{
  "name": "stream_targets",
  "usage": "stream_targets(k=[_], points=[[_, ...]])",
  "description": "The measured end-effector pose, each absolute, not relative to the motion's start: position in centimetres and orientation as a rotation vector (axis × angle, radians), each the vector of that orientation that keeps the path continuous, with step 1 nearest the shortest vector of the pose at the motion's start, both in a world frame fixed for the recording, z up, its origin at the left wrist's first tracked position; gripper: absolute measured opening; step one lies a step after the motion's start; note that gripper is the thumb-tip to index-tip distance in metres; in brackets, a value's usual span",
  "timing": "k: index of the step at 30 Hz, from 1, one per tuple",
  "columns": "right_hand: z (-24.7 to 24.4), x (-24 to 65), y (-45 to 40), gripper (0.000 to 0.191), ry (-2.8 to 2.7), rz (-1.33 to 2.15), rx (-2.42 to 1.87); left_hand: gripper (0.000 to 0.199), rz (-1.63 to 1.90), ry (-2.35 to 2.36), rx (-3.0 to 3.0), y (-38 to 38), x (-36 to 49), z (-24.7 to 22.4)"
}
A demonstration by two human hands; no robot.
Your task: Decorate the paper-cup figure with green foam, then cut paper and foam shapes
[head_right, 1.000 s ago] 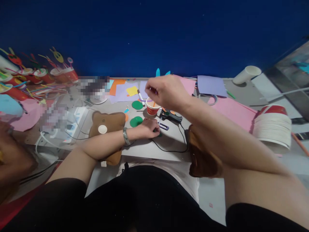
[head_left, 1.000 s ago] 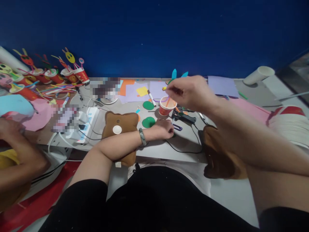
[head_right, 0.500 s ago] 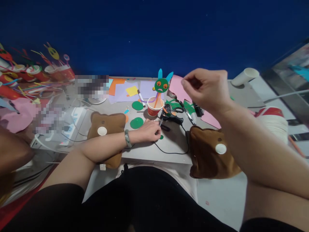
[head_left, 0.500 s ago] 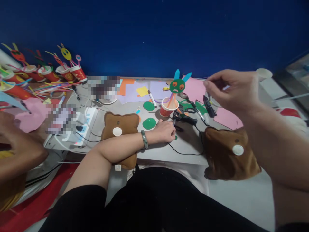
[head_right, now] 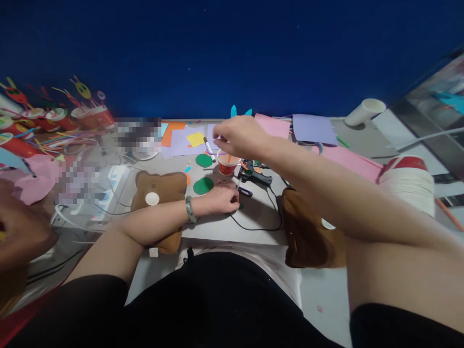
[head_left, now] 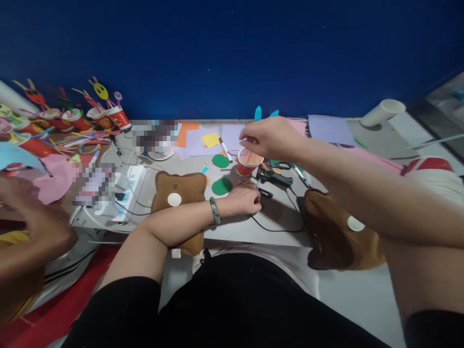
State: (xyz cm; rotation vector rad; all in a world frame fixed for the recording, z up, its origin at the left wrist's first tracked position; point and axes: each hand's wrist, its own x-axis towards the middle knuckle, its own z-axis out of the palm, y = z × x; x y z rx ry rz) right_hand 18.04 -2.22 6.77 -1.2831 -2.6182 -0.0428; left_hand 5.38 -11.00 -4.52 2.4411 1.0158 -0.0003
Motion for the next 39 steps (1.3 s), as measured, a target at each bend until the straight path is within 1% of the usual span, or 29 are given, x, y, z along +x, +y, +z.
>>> stream_targets(k=[3, 5, 7, 9, 11, 14, 17, 21, 26, 30, 32, 34, 36, 39], points=[[5.5, 13.5, 1.1, 0.011, -2.775, -0.028, -1.391, 0.028, 0.002, 1.003, 2.443, -11.0, 5.3, -4.6], [4.3, 11.0, 3.3, 0.011, -2.883, 0.055, -1.607, 0.028, 0.003, 1.008, 2.435, -10.9, 5.3, -4.7], [3.1, 9.3, 5.3, 0.002, -2.912, 0.087, -1.688, 0.026, -0.001, 1.016, 2.416, -10.8, 5.3, -4.7], [1.9, 8.4, 7.3, 0.017, -2.910, 0.123, -1.809, 0.025, -0.002, 1.015, 2.401, -10.7, 5.3, -4.7], [0.8, 8.2, 9.1, 0.029, -2.905, 0.164, -1.811, 0.025, 0.007, 1.009, 2.400, -10.7, 5.3, -4.8], [-0.9, 8.7, 11.1, 0.042, -2.806, 0.363, -1.562, 0.026, 0.038, 1.005, 2.417, -10.7, 5.3, -4.9], [-2.2, 9.4, 11.7, 0.048, -2.771, 0.497, -1.545, 0.026, 0.050, 0.994, 2.423, -10.7, 5.4, -5.0], [-2.9, 9.8, 10.8, 0.046, -2.809, 0.527, -1.465, 0.025, 0.046, 0.995, 2.407, -10.6, 5.4, -5.0], [-1.1, 8.2, 10.5, 0.043, -2.643, 0.397, -1.416, 0.027, 0.057, 0.996, 2.422, -10.6, 5.4, -5.2], [2.5, 7.2, 11.0, 0.036, -2.583, 0.324, -1.565, 0.026, 0.039, 0.987, 2.420, -10.5, 5.4, -5.3], [4.7, 7.9, 10.0, 0.028, -2.547, 0.304, -1.532, 0.025, 0.039, 0.988, 2.418, -10.6, 5.3, -5.3], [7.0, 9.6, 7.4, 0.020, -2.486, 0.302, -1.323, 0.024, 0.067, 0.986, 2.425, -10.6, 5.3, -5.5], [9.0, 12.3, 3.4, 0.017, -2.434, 0.353, -1.186, 0.023, 0.097, 0.982, 2.423, -10.6, 5.3, -5.8], [10.1, 17.5, -3.5, 0.021, -2.369, 0.436, -1.110, 0.021, 0.192, 0.995, 2.357, -10.5, 5.3, -5.9]])
